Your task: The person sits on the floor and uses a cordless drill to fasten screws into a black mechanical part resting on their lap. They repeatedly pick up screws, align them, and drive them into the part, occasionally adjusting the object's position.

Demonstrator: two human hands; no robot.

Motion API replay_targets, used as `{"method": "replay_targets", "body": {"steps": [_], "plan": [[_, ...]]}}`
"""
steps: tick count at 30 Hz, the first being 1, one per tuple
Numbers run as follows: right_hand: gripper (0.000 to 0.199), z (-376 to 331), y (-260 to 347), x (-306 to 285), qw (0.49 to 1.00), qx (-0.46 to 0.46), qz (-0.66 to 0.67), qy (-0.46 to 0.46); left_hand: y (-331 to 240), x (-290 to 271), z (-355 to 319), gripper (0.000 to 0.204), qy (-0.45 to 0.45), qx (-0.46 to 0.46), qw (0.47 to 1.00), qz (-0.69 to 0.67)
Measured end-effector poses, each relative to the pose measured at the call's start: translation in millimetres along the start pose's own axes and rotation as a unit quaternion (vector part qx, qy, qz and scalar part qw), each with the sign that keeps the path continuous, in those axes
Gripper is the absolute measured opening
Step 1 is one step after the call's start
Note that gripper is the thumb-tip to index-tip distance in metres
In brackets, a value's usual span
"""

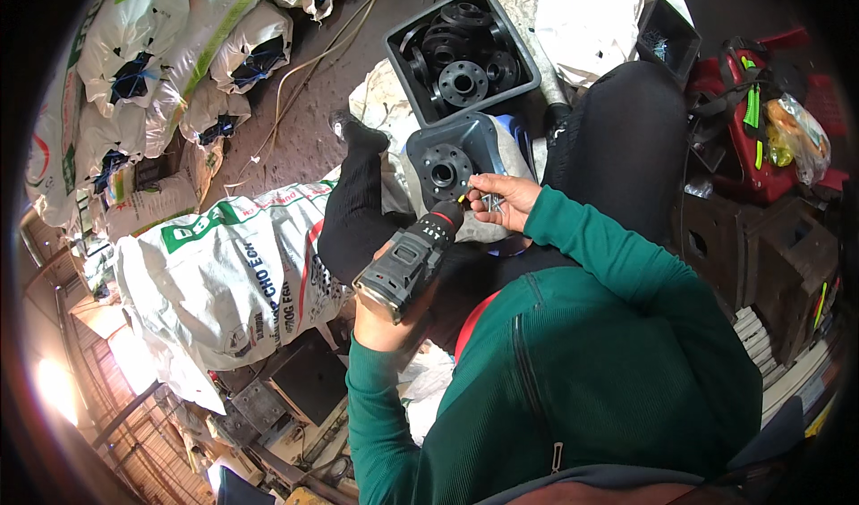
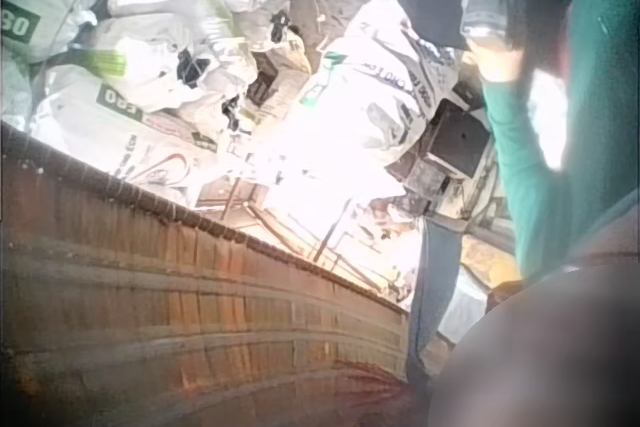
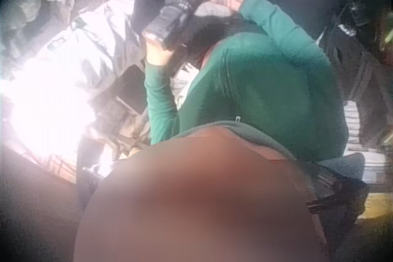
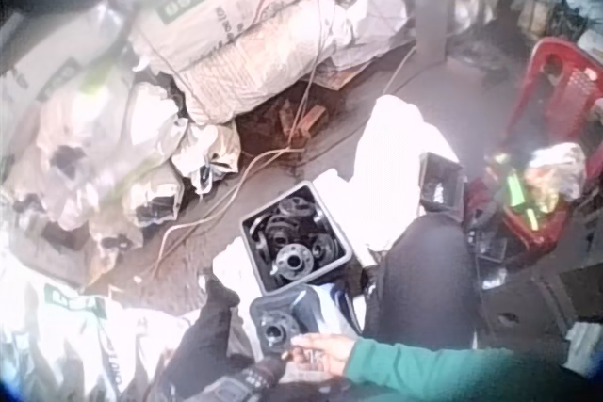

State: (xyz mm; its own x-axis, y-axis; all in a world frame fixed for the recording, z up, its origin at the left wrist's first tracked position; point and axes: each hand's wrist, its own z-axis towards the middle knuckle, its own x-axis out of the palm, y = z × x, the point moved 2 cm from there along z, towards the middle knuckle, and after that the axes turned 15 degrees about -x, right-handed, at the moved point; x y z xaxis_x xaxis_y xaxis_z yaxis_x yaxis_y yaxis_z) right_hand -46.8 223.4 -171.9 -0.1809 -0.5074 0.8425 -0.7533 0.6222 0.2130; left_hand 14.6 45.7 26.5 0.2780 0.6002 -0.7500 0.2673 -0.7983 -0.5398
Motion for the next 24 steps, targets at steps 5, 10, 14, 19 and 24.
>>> {"method": "replay_targets", "body": {"steps": [5, 10, 14, 19, 24], "plan": [[0.018, 1.5, -3.5, -0.1, 0.999, 0.022, -0.011, -0.027, -9.8, -2.9, 5.4, 0.054, 0.002, 0.037, 0.999, 0.036], [0.014, 6.5, -8.0, -3.1, 0.999, 0.027, 0.017, -0.043, -19.4, 1.1, 2.5, 0.057, 0.021, -0.066, 0.998, 0.006], [0.016, 8.7, -8.9, -5.3, 0.997, 0.028, 0.036, -0.058, -14.6, -0.3, 7.7, 0.065, 0.038, -0.075, 0.996, 0.020], [0.016, 11.0, -5.5, -4.4, 0.998, 0.028, 0.034, -0.045, -7.3, 0.3, 19.0, 0.052, 0.045, 0.015, 0.997, 0.061], [0.020, 13.2, -10.4, -8.3, 0.997, 0.005, -0.040, -0.069, -3.4, 1.7, 26.4, 0.046, 0.018, 0.008, 0.999, 0.040]]}}
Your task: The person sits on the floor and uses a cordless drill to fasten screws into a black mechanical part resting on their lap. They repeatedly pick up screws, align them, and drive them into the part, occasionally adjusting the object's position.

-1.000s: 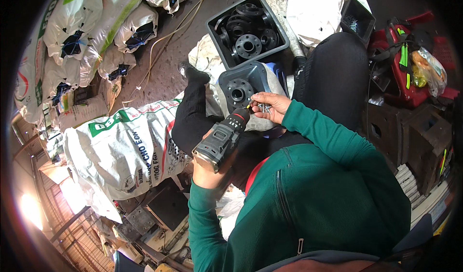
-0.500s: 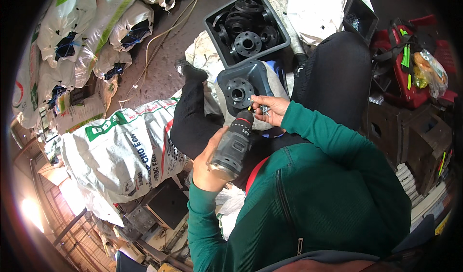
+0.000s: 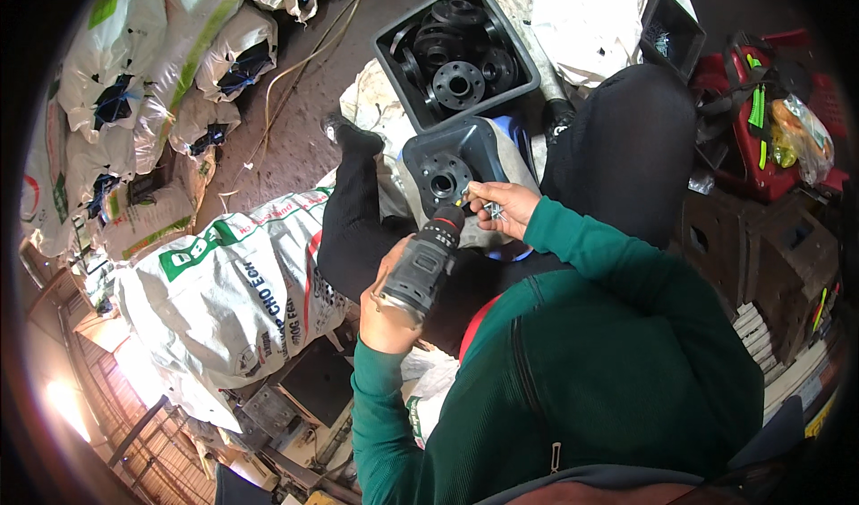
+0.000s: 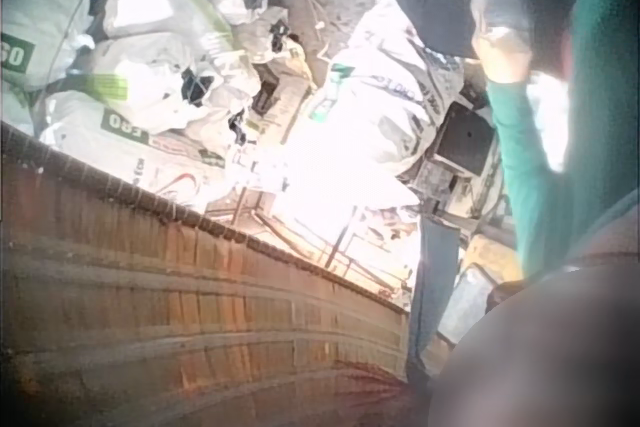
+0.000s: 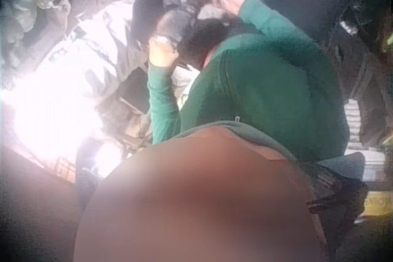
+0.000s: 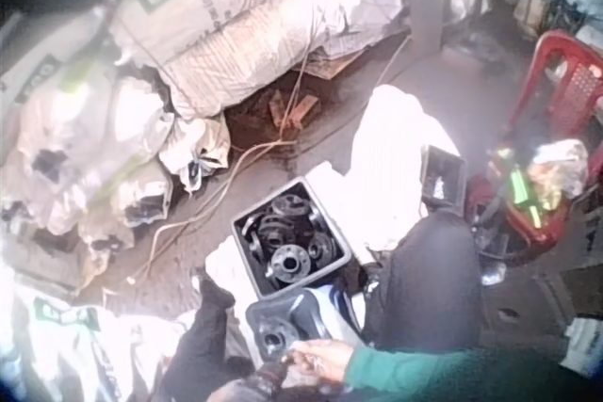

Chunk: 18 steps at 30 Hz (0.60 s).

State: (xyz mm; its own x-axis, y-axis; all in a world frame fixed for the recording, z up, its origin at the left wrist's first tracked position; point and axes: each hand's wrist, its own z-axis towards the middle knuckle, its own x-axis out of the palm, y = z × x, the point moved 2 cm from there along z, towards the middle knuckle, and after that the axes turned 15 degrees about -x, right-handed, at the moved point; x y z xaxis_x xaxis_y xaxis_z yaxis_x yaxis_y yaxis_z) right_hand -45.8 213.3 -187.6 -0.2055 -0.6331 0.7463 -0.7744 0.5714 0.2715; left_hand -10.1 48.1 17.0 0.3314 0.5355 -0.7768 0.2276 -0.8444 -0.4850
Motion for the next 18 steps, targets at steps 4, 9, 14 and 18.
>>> {"method": "replay_targets", "body": {"steps": [4, 9, 14, 18], "plan": [[0.028, 8.8, 1.8, -12.7, 0.987, -0.098, -0.116, -0.057, 16.6, -10.6, 23.8, 0.049, 0.020, -0.036, 0.998, -0.050], [0.027, 26.6, 1.6, -20.3, 0.965, -0.161, -0.176, -0.110, 26.3, -8.7, 44.4, 0.058, 0.046, -0.110, 0.992, -0.034], [0.025, 38.6, -8.0, -15.3, 0.928, -0.227, -0.285, -0.083, 16.4, -7.8, 67.4, 0.056, 0.063, -0.085, 0.994, -0.012], [0.026, 39.7, -11.0, -19.2, 0.925, -0.183, -0.328, -0.051, 4.3, -13.8, 83.4, 0.055, 0.074, -0.030, 0.996, 0.038]]}}
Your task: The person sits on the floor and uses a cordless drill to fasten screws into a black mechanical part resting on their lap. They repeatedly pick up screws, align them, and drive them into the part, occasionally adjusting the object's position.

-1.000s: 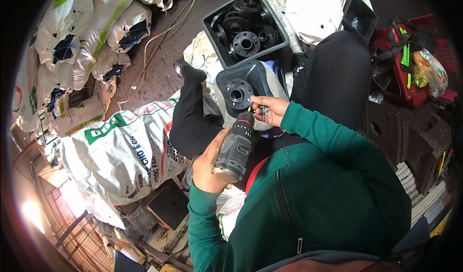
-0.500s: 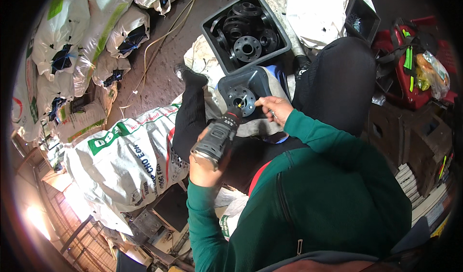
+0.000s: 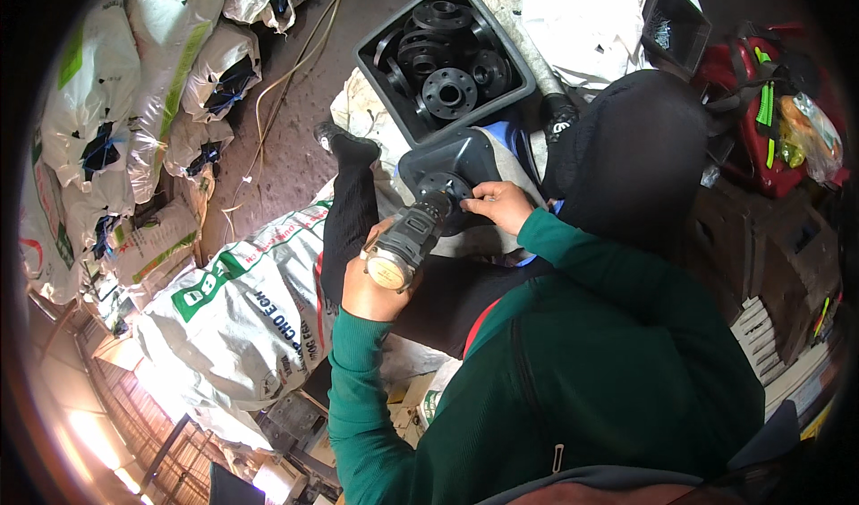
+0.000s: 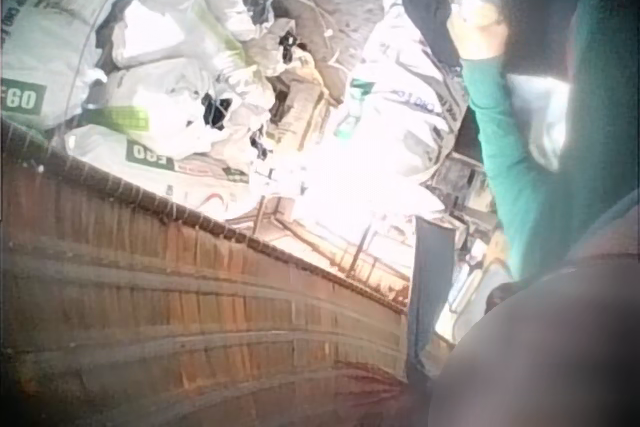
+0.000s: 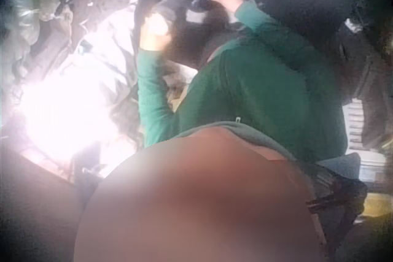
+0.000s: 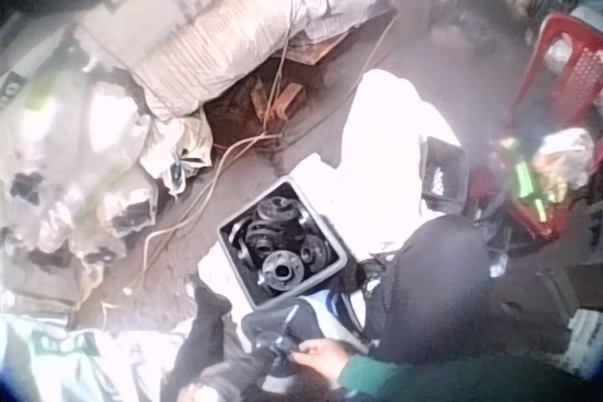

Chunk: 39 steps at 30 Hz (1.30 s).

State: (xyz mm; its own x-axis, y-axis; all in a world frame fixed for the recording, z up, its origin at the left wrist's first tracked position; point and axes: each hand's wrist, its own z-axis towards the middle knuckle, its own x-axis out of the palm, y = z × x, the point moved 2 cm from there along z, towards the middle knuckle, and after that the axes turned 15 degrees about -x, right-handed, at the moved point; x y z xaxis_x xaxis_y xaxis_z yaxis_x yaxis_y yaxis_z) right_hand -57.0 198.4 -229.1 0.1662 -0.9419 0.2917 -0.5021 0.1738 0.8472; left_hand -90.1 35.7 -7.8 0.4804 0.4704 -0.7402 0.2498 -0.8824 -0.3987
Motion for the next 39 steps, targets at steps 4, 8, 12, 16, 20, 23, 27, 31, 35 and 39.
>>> {"method": "replay_targets", "body": {"steps": [4, 8, 12, 16, 20, 23, 27, 31, 35, 39], "plan": [[0.027, 5.7, -1.7, 1.3, 0.999, 0.021, -0.038, 0.003, -10.2, -2.7, 6.5, 0.049, 0.058, -0.070, 0.996, -0.001], [0.028, 9.9, -5.9, 2.8, 0.998, 0.039, -0.052, 0.004, -18.8, -2.9, 14.7, 0.050, 0.047, -0.021, 0.998, 0.042], [0.026, 11.2, -5.4, 0.5, 0.998, 0.025, -0.049, 0.032, -13.6, 0.1, 19.6, 0.051, 0.061, -0.046, 0.997, 0.020], [0.027, 13.8, 5.8, -2.2, 0.997, 0.008, -0.066, 0.047, -5.6, 5.5, 18.7, 0.049, 0.028, 0.010, 0.999, 0.017], [0.028, 15.1, 14.4, -4.6, 0.993, 0.011, -0.096, 0.062, 2.9, 12.7, 12.1, 0.057, 0.019, -0.071, 0.997, -0.036], [0.031, 12.7, 11.3, -3.7, 0.989, -0.014, -0.136, 0.060, 5.6, 11.9, -6.4, 0.059, -0.032, -0.035, 0.998, -0.043], [0.037, 15.0, 1.8, -4.6, 0.990, -0.081, -0.110, 0.040, 16.0, 11.1, -58.1, 0.057, -0.062, 0.083, 0.994, -0.023], [0.033, 14.6, 12.5, -7.2, 0.992, -0.067, -0.103, 0.013, 36.7, 45.8, -125.8, 0.075, -0.031, -0.030, 0.984, -0.174], [0.023, -11.0, 59.9, -11.9, 0.998, -0.054, -0.025, 0.027, 62.5, 110.8, -176.6, 0.084, 0.031, -0.111, 0.987, -0.108], [0.010, -44.5, 121.8, 27.1, 0.983, -0.092, 0.060, 0.150, 98.4, 111.4, -199.3, 0.088, -0.098, -0.038, 0.963, -0.249]]}}
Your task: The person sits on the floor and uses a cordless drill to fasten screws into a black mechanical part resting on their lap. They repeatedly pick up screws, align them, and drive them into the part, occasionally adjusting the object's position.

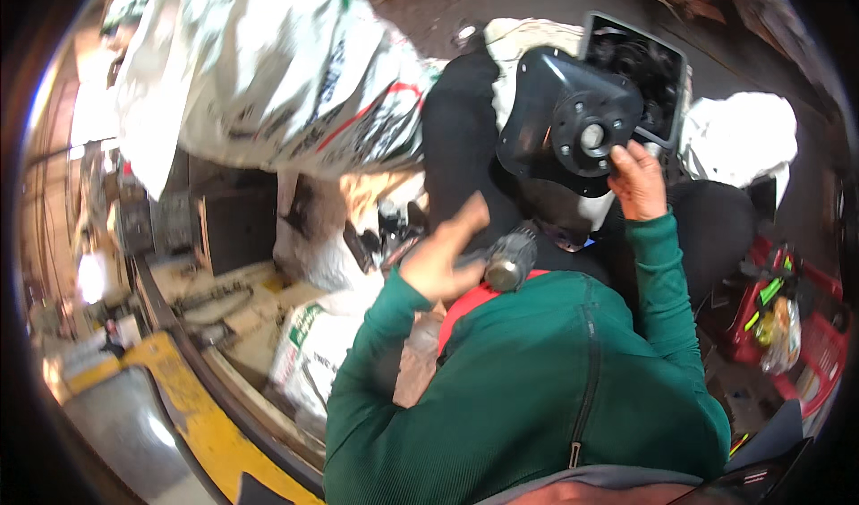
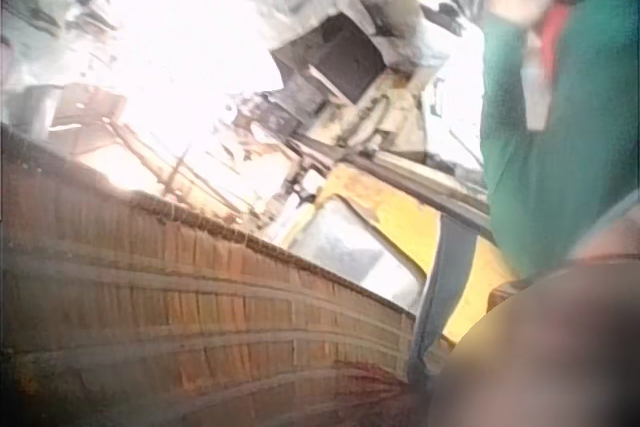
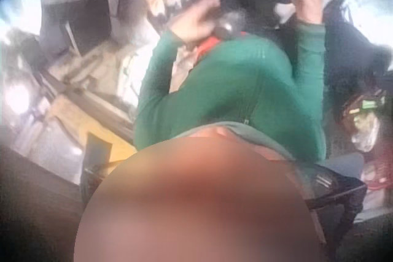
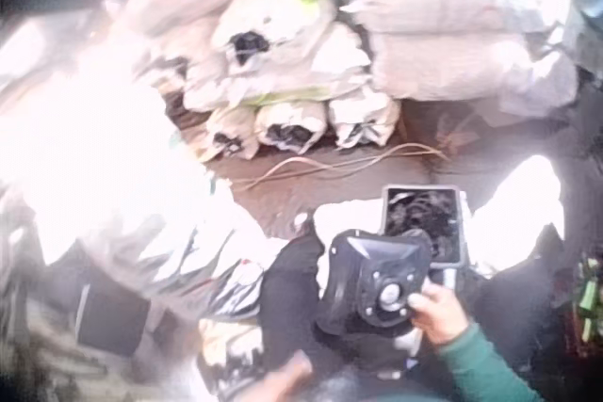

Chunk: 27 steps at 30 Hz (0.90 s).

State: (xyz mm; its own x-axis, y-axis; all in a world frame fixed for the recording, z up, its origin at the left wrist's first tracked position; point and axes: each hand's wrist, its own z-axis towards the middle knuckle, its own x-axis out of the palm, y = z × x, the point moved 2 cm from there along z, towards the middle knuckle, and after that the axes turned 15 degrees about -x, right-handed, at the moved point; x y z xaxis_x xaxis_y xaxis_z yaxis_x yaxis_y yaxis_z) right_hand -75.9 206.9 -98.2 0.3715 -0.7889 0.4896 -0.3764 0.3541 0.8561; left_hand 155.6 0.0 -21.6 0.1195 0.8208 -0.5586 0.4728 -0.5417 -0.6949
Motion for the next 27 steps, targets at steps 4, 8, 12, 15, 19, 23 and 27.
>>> {"method": "replay_targets", "body": {"steps": [4, 8, 12, 15, 19, 23, 27], "plan": [[0.023, 0.3, 11.5, 88.0, 0.978, 0.030, 0.004, 0.207, 0.7, -48.2, 0.8, 0.069, -0.139, -0.049, 0.891, -0.430], [0.034, 2.5, -26.2, 142.7, 0.944, 0.176, 0.141, 0.242, 16.2, -93.0, -34.6, 0.031, -0.362, -0.028, 0.844, -0.394], [0.049, 15.2, -48.1, 117.1, 0.898, 0.227, 0.341, 0.162, 97.5, -104.8, -67.0, 0.030, -0.386, -0.173, 0.886, -0.191], [0.051, 20.8, -54.1, 77.5, 0.878, 0.191, 0.422, 0.122, 164.9, -71.0, -37.0, 0.041, -0.324, -0.335, 0.885, 0.003], [0.049, 22.4, -53.9, 46.2, 0.874, 0.150, 0.445, 0.124, 178.9, -26.0, 10.8, 0.051, -0.110, -0.451, 0.882, 0.081], [0.051, 23.0, -38.1, 33.9, 0.876, 0.087, 0.440, 0.180, 83.4, -122.6, -25.8, 0.032, -0.499, -0.039, 0.858, -0.114], [0.049, 30.2, -32.6, 34.7, 0.885, 0.101, 0.440, 0.114, -28.5, -308.0, -95.5, 0.029, -0.731, 0.197, 0.650, 0.065]]}}
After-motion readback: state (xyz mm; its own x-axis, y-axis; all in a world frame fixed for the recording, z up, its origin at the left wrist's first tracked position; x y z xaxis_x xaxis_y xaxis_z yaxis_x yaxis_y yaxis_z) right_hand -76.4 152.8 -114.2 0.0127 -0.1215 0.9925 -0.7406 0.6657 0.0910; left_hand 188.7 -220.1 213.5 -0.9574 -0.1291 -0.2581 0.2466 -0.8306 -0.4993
